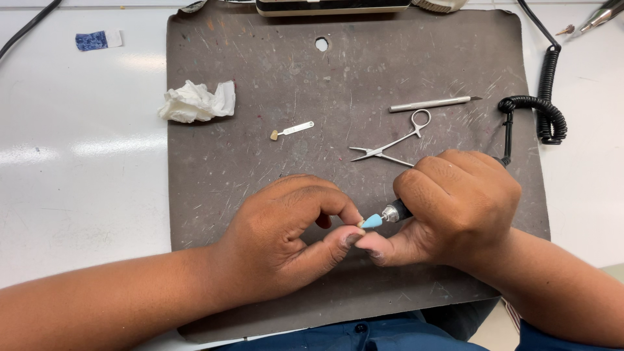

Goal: The person holds a small tooth-shaped object and uses a rotary tool with a blue abrasive tip to grind and smooth its surface. They rotate the object frequently to access different sides and continue shaping it throughout the clip.

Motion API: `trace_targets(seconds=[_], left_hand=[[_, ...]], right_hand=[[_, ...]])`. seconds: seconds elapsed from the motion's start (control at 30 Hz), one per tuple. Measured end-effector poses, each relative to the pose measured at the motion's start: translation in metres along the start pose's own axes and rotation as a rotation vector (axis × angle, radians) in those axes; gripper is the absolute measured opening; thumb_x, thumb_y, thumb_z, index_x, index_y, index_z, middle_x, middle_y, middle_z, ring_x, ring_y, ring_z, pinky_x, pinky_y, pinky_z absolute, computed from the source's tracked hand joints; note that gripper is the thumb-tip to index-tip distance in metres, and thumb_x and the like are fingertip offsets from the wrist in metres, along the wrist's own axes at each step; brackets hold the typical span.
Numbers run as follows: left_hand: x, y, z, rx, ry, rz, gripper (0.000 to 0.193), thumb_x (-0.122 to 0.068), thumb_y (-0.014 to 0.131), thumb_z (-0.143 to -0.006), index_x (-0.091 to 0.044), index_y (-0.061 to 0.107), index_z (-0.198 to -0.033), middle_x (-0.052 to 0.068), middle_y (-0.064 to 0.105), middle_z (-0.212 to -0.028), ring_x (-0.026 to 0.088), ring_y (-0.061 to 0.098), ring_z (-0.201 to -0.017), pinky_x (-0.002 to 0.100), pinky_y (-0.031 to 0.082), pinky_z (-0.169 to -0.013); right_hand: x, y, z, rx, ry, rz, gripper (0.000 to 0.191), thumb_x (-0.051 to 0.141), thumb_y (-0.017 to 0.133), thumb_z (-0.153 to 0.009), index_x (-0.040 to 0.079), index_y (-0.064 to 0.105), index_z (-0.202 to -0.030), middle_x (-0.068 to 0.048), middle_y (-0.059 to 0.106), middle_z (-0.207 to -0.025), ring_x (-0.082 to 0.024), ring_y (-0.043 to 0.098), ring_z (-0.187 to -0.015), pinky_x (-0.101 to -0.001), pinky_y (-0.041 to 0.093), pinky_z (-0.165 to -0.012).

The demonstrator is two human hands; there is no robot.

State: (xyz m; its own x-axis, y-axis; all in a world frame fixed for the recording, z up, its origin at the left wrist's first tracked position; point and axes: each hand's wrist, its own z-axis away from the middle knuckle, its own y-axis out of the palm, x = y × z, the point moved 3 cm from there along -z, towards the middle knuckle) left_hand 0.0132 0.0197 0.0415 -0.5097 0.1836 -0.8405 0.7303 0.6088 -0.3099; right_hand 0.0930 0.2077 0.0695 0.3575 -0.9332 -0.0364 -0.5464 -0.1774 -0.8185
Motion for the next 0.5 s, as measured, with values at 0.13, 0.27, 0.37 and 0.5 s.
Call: trace_targets(seconds=[0.13,0.27,0.37,0.5], left_hand=[[-0.0001,0.0,0.0004,-0.006,0.0,0.007,0.014,-0.019,0.073,-0.099,-0.008,0.068,-0.104,0.004,0.074,-0.097,0.012,0.071,-0.085,0.025,0.059,-0.072],[-0.0006,-0.0003,0.0007,-0.011,0.01,0.011,0.014,-0.02,0.073,-0.1,-0.008,0.067,-0.105,0.004,0.074,-0.099,0.013,0.071,-0.087,0.025,0.059,-0.073],[0.0005,0.0004,0.0006,-0.008,-0.013,0.018,0.014,-0.02,0.073,-0.099,-0.008,0.067,-0.104,0.005,0.074,-0.098,0.012,0.071,-0.085,0.024,0.059,-0.071],[0.0006,0.0006,0.001,-0.01,-0.011,0.033,0.014,-0.02,0.073,-0.1,-0.008,0.067,-0.105,0.005,0.074,-0.1,0.011,0.071,-0.086,0.024,0.06,-0.072]], right_hand=[[-0.0002,-0.0002,-0.0004,-0.009,0.003,-0.023,0.074,0.075,0.055,-0.087,0.009,0.05,-0.054,-0.003,0.039,-0.048,-0.018,0.039,-0.043,-0.0325,0.026,-0.041],[-0.0008,-0.001,0.0002,-0.003,0.004,-0.035,0.073,0.074,0.056,-0.089,0.008,0.051,-0.057,-0.003,0.04,-0.05,-0.019,0.041,-0.045,-0.0333,0.028,-0.043],[-0.0001,-0.0007,0.0015,0.007,0.016,-0.038,0.073,0.074,0.057,-0.089,0.008,0.052,-0.057,-0.004,0.041,-0.051,-0.02,0.042,-0.046,-0.0339,0.028,-0.044],[-0.0005,0.0006,0.0018,-0.003,0.024,-0.065,0.073,0.074,0.056,-0.088,0.007,0.055,-0.059,-0.003,0.043,-0.051,-0.018,0.042,-0.045,-0.0326,0.029,-0.043]])
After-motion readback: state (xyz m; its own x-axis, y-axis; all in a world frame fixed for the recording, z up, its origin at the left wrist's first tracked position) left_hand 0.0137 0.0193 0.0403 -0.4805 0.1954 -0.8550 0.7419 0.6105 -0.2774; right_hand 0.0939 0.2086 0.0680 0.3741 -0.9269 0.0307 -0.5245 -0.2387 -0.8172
